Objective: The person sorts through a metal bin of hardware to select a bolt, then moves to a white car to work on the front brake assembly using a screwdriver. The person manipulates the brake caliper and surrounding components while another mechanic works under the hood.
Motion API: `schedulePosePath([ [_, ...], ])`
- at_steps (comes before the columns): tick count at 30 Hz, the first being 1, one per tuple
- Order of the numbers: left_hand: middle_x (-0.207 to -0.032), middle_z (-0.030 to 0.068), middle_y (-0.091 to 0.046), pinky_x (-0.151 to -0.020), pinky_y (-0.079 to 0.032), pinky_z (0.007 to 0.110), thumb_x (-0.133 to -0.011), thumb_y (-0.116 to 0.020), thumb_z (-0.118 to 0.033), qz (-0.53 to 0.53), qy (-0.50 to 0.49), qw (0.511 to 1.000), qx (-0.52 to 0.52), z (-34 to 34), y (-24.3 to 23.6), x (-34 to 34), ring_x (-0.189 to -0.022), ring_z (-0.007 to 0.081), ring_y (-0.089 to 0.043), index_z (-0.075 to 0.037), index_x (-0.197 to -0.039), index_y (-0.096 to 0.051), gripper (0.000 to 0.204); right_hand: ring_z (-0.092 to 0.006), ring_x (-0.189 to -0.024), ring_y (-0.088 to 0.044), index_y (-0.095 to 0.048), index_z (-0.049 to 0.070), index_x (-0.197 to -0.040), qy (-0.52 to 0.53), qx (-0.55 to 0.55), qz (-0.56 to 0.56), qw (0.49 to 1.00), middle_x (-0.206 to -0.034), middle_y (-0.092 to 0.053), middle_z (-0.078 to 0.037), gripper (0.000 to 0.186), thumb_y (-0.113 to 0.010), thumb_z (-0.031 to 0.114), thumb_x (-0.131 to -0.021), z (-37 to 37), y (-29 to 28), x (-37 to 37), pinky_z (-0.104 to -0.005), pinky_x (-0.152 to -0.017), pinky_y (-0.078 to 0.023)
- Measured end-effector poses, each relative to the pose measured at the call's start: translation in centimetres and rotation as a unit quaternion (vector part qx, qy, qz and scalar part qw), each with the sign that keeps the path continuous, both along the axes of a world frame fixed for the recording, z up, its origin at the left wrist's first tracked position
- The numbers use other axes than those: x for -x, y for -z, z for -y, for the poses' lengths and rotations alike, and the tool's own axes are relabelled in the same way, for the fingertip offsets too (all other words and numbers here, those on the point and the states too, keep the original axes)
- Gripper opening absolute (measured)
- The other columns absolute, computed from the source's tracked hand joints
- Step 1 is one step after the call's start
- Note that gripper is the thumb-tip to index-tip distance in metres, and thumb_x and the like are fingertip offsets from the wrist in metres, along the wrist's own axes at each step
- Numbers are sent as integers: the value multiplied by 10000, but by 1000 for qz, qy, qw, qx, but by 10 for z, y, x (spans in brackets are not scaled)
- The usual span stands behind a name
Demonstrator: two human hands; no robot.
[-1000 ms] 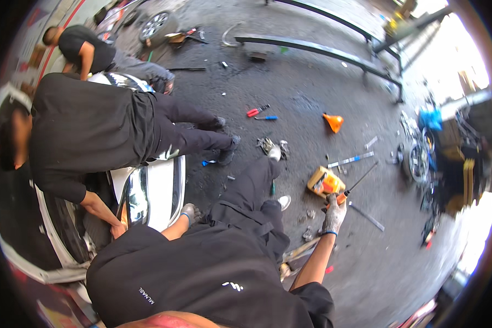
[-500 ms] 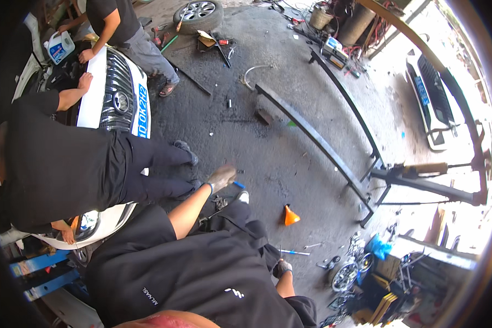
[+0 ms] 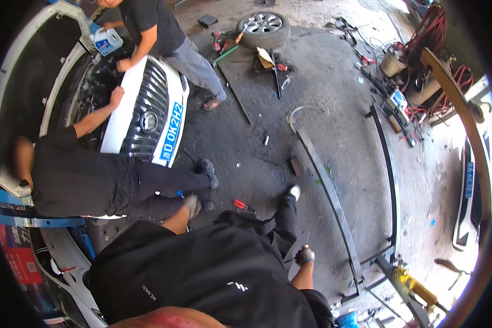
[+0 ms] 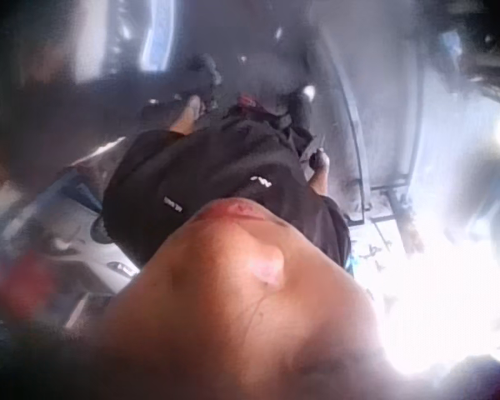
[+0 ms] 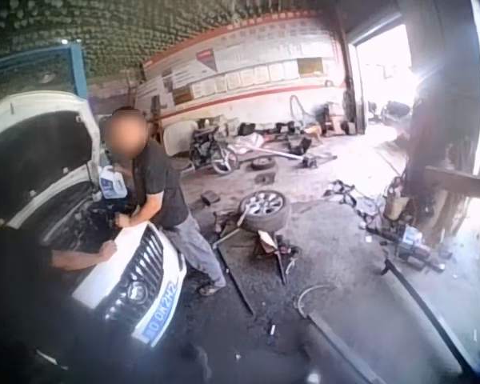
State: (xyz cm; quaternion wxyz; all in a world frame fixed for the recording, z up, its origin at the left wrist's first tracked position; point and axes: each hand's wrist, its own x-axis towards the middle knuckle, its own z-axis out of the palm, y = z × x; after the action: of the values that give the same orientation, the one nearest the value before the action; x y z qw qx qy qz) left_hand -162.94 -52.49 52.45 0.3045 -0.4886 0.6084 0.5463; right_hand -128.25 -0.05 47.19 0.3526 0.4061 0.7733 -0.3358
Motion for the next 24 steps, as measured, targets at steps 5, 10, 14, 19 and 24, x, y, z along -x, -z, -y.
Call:
schedulePosePath([
  [5, -609, 33, -239, -482, -178, 376, -1048, -336, -124, 144, -314, 938, 0, -8, -35, -83, -471, 189, -203, -145, -716, -274, 338, -192, -422, -440, -497, 144, -736, 459, 126, -31, 879, -567, -470, -10, 446, -635, 458, -1022, -149, -34, 194, -382, -413, -381],
  [10, -737, 63, -566, -497, -366, 392, -1010, -447, -148, 27, -405, 914, 15, -88, -11, -89, -561, 212, -524, -108, -914, -538, 138, -167, -474, -419, -402, 198, -654, 461, 245, -53, 851, -547, -407, 24, 527, -589, 502, -1042, -247, -60, 371, -339, -462, -368],
  [14, -692, 44, -587, -514, -469, 397, -986, -472, -207, 24, -474, 879, 42, -124, 32, -36, -570, 206, -580, -136, -856, -601, 197, -179, -596, -524, -530, 187, -873, 498, 395, -128, 761, -700, -536, -6, 199, -642, 280, -1008, -245, -78, 505, -348, -548, -449],
  [19, -701, 52, -592, -510, -452, 381, -985, -504, -222, 79, -347, 933, 41, -146, 53, 108, -570, 206, -580, -131, -883, -591, 161, -184, -634, -622, -584, 63, -955, 329, 373, -159, 853, -756, -612, -40, 137, -694, 141, -930, -192, -97, 650, -341, -537, -525],
  [24, -672, 14, -579, -483, -442, 379, -999, -596, -282, -3, -268, 963, -26, -162, 39, 303, -561, 190, -596, -138, -804, -574, 244, -168, -550, -607, -641, 87, -884, 123, 211, -73, 967, -688, -609, -47, 74, -664, 139, -931, -188, -77, 699, -323, -474, -478],
])
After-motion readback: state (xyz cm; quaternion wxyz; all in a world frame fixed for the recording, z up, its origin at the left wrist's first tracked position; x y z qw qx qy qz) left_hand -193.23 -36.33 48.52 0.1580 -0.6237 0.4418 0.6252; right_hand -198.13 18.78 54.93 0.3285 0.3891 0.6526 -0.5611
